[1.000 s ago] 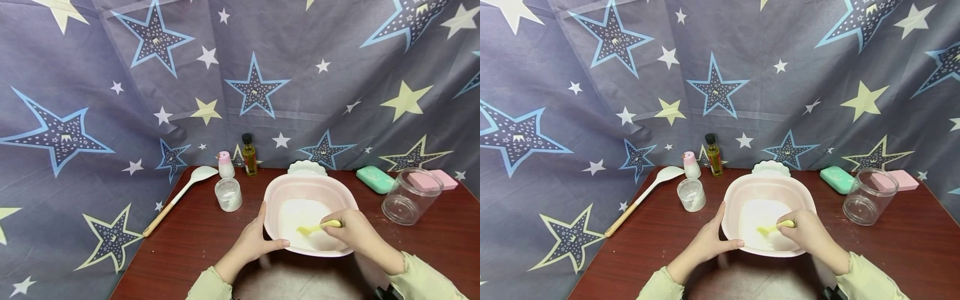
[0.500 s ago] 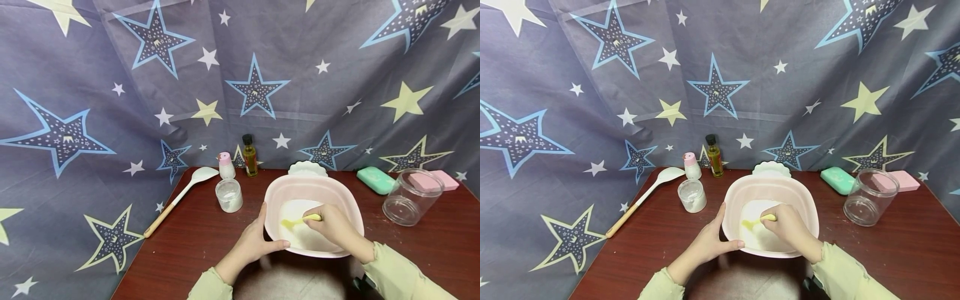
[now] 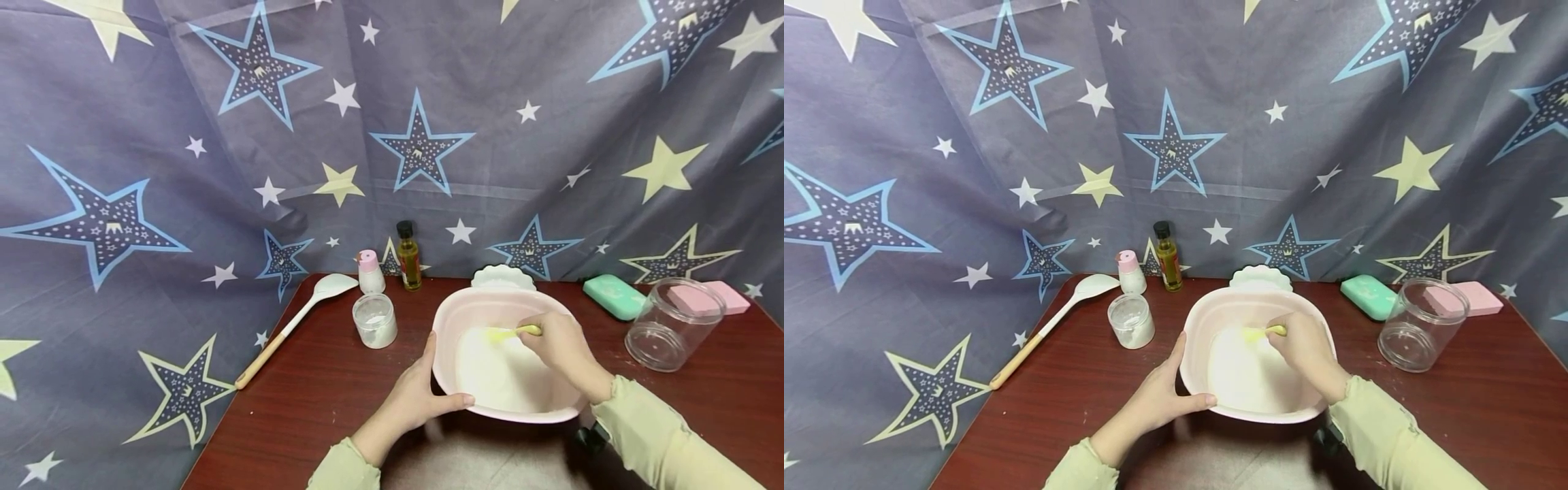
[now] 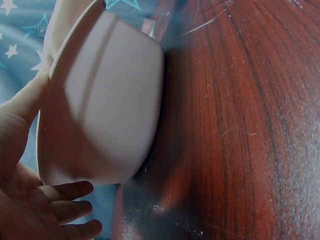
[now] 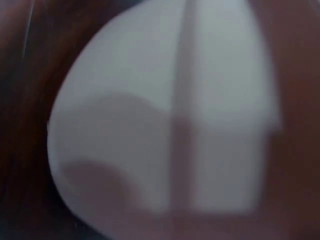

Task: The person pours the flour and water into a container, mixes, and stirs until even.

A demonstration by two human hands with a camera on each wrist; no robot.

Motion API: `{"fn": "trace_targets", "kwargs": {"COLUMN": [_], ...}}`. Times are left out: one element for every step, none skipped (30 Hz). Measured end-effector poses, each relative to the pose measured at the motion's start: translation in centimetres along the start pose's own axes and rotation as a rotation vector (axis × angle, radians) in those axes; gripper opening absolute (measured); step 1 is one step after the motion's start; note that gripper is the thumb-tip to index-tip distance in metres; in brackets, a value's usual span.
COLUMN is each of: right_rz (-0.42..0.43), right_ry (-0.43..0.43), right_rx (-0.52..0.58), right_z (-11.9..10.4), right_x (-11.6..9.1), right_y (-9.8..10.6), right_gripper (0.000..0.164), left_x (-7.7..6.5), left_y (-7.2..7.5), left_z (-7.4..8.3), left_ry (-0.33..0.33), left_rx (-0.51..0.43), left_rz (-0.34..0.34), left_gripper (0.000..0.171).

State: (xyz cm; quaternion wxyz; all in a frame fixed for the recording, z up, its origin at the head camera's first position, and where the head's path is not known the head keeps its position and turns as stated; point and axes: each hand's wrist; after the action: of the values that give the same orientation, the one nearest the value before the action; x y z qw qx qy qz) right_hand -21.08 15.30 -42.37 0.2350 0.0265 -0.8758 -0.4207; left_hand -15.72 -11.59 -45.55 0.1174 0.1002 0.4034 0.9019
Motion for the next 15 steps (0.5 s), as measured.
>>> {"fn": "trace_targets", "kwargs": {"right_rz": [0.007,0.007,0.005,0.003,-0.001,-0.007,-0.015,-0.025,-0.034,-0.044,-0.056,-0.066,-0.076,-0.086,-0.096], "right_ry": [-0.013,-0.028,-0.04,-0.048,-0.054,-0.059,-0.06,-0.057,-0.054,-0.051,-0.049,-0.046,-0.043,-0.044,-0.047], "right_rx": [-0.025,-0.041,-0.049,-0.06,-0.068,-0.077,-0.086,-0.095,-0.103,-0.109,-0.114,-0.117,-0.12,-0.125,-0.13], "right_z": [0.2,0.4,0.5,0.7,0.8,0.9,1.0,1.1,1.2,1.3,1.3,1.4,1.4,1.4,1.4], "right_x": [-0.1,-0.1,-0.2,-0.3,-0.5,-0.6,-0.7,-0.9,-1.0,-1.2,-1.4,-1.5,-1.7,-1.9,-2.0], "right_y": [0.3,0.6,0.9,1.2,1.5,1.9,2.2,2.5,2.8,3.1,3.4,3.7,3.9,4.2,4.4], "right_gripper": [0.01,0.011,0.011,0.01,0.01,0.009,0.009,0.008,0.008,0.008,0.008,0.009,0.009,0.01,0.011], "left_x": [0.0,0.0,0.0,0.0,0.0,0.1,0.1,0.1,0.1,0.1,0.1,0.0,0.0,0.0,0.0], "left_y": [0.0,0.0,-0.1,-0.1,-0.1,-0.1,-0.1,-0.1,-0.1,-0.1,-0.1,-0.1,-0.1,-0.1,-0.1], "left_z": [0.0,0.0,0.0,0.0,0.0,0.0,0.0,0.0,0.0,0.0,0.0,0.0,0.0,-0.1,-0.1], "left_ry": [-0.002,-0.003,-0.004,-0.005,-0.005,-0.005,-0.005,-0.005,-0.005,-0.005,-0.007,-0.007,-0.008,-0.009,-0.009], "left_rx": [0.001,0.003,0.003,0.003,0.003,0.002,0.001,0.001,0.0,-0.001,-0.001,-0.003,-0.003,-0.003,-0.003], "left_rz": [0.001,0.001,0.002,0.003,0.004,0.004,0.004,0.005,0.005,0.006,0.006,0.007,0.008,0.008,0.008], "left_gripper": [0.12,0.12,0.12,0.12,0.12,0.12,0.12,0.12,0.12,0.12,0.12,0.12,0.12,0.12,0.12]}}
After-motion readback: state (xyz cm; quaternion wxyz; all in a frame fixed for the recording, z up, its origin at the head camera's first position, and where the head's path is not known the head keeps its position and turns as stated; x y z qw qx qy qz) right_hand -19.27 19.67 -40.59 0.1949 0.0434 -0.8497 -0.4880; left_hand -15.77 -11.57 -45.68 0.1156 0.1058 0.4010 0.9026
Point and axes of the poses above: each hand's wrist, its own x-axis towards the middle knuckle, its own y-axis out of the back of the hand, z = x × y, and after that the axes turned 5 degrees about x, right-handed
